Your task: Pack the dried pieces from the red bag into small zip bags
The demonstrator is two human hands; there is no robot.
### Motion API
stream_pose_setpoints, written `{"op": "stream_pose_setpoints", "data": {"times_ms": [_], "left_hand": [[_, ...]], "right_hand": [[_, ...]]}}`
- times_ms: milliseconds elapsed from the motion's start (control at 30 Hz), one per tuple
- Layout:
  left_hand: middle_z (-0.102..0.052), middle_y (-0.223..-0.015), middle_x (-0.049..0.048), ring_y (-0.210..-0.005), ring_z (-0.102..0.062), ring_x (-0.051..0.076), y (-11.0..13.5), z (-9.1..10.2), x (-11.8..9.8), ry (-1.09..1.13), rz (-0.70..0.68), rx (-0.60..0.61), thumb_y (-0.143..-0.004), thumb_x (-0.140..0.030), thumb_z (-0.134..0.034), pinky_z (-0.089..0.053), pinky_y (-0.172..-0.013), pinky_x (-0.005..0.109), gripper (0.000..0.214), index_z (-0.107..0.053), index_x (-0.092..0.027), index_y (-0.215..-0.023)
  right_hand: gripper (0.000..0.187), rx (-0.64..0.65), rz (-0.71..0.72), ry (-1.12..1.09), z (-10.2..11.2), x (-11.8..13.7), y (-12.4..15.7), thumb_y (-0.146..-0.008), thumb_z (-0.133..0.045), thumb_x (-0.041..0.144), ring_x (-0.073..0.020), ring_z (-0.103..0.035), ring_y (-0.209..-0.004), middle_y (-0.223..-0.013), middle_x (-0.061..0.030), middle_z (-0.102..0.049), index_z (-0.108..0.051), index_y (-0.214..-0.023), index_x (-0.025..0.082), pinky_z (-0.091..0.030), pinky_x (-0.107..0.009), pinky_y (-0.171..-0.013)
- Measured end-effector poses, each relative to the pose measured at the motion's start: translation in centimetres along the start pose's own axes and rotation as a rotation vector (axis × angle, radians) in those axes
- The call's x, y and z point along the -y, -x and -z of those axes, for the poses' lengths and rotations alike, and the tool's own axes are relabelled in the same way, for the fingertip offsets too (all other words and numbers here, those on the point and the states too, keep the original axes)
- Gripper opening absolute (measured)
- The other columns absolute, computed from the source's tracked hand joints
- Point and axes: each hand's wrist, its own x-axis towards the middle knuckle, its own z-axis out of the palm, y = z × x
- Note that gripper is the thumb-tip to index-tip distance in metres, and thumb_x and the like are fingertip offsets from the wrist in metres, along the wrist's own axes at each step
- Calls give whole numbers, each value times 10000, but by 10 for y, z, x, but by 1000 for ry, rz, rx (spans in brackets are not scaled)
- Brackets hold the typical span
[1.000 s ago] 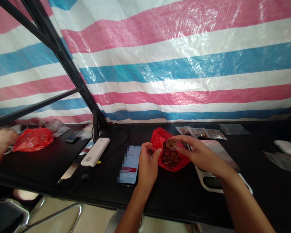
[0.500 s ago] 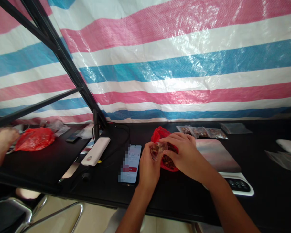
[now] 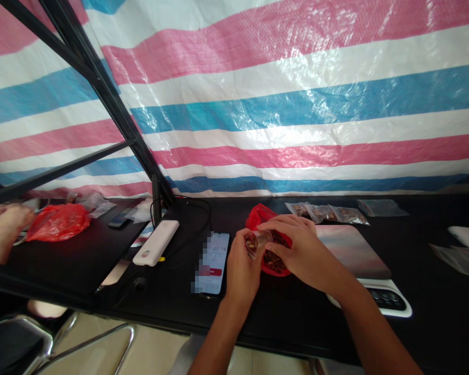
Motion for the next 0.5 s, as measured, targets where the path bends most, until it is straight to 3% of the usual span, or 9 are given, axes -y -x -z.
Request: {"op": "stream_pose_setpoints", "data": {"times_ms": [500], "left_hand": [[-664, -1066, 74, -960, -637, 232, 0, 0, -2, -42, -25, -5, -919, -261, -658, -486, -862, 378, 246, -558, -209, -1137]], "right_hand": [[332, 16, -14, -40, 0, -2, 1, -857, -624, 131, -271, -613, -1187, -1195, -36, -749, -743, -1117, 302, -310, -513, -1080]]}}
